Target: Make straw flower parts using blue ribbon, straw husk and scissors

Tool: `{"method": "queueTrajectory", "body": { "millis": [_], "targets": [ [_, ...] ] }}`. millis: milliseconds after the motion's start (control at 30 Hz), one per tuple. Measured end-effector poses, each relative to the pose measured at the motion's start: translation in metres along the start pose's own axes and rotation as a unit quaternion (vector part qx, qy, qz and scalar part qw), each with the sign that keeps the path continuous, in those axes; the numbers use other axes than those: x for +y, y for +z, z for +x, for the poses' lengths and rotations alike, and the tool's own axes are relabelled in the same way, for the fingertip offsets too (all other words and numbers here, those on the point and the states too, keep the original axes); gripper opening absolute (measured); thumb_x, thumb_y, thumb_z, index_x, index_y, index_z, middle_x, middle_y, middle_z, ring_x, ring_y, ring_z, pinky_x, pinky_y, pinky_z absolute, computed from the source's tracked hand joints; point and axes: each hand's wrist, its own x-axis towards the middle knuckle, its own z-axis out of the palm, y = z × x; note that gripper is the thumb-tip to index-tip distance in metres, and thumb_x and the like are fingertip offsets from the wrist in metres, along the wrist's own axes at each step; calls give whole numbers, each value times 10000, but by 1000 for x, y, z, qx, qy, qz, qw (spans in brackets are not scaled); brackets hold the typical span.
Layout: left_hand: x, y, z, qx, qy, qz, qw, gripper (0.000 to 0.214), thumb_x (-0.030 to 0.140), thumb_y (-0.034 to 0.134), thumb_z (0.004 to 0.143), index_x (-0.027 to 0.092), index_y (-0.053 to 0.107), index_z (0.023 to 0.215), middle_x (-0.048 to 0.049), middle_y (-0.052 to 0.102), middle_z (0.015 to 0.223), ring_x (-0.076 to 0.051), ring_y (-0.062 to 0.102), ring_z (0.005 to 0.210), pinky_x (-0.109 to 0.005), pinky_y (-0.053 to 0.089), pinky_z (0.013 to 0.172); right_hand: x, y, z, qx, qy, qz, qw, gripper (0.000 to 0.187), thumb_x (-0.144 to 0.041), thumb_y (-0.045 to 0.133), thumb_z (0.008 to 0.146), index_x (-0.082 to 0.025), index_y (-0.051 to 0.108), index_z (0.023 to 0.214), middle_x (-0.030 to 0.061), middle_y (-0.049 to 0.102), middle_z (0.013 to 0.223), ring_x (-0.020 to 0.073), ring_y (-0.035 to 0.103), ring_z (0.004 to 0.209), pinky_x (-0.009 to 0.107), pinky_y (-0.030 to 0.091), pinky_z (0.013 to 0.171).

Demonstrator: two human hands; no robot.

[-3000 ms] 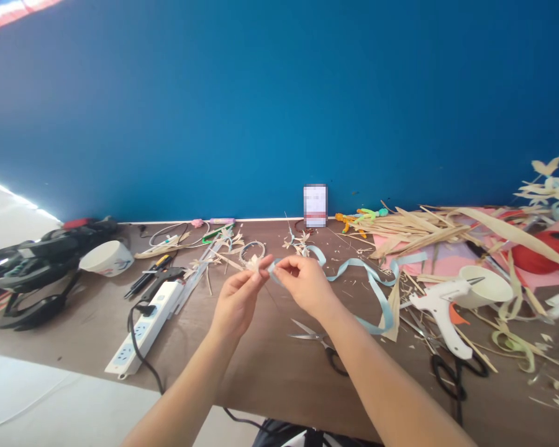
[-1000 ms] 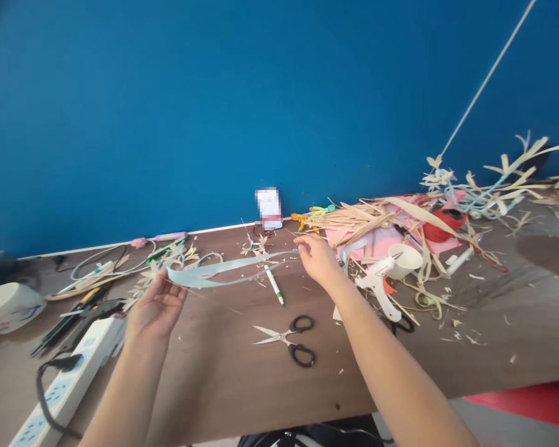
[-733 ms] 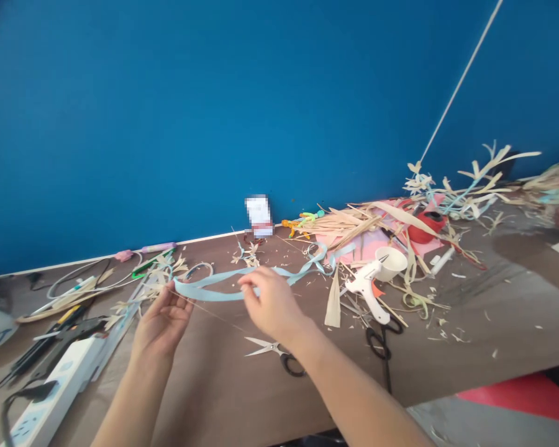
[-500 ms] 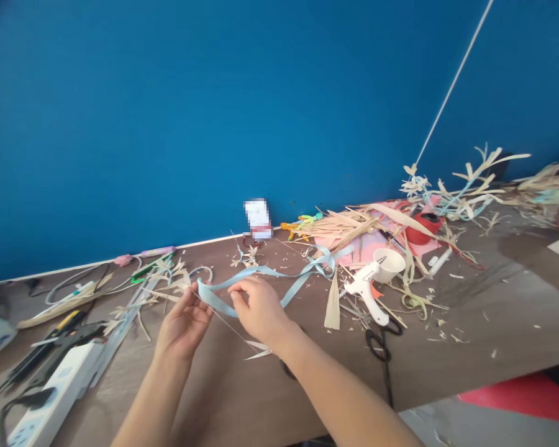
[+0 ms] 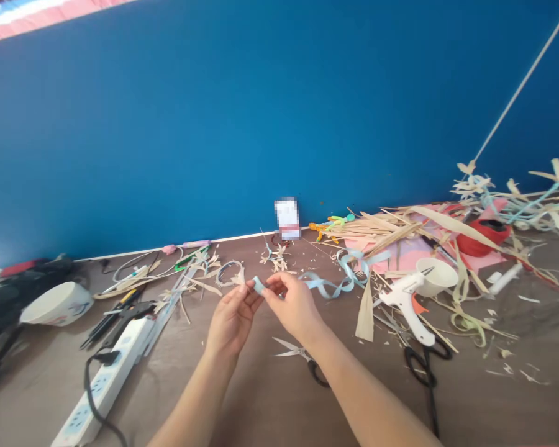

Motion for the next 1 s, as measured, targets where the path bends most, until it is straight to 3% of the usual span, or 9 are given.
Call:
{"method": "queueTrajectory", "body": {
  "millis": [167,567,667,800,1000],
  "targets": [
    [-2,0,-2,2,19,13,1000,82,194,671,630,132,653,682,-45,680,754,-144,622,737,-288,457,751,1,4,-3,1,16,-34,999,81,-229,563,694,-195,507,740,-9,603,677,136,563,628,257,436,601],
    [-7,-5,-6,-13,16,46,999,117,225,661,642,132,667,712,-69,681,786,-181,621,799,-344,435,821,-7,0,-3,-19,-1,-34,999,83,-232,532,724,-192,596,689,-6,632,648,136,562,602,246,429,588],
    [-6,-5,-7,-15,22,60,998,120,227,658,645,135,670,721,-93,665,915,-208,597,893,-360,421,844,-6,1,-4,-18,3,-28,999,101,-234,520,734,-190,604,700,-4,638,638,137,570,592,239,434,571],
    [-4,-3,-10,-15,85,103,991,94,223,635,673,158,678,725,-92,593,1104,-231,495,1075,-359,369,910,-5,2,-4,-13,5,-26,1000,118,-243,515,738,-184,616,727,8,648,647,146,577,596,252,440,579],
    [0,0,-11,-73,80,109,988,85,215,625,685,155,683,702,-96,664,938,-237,506,1060,-368,357,916,-11,0,-2,-26,-4,-7,1000,138,-224,485,760,-190,619,759,3,644,673,143,575,624,252,443,595]
  ]
}}
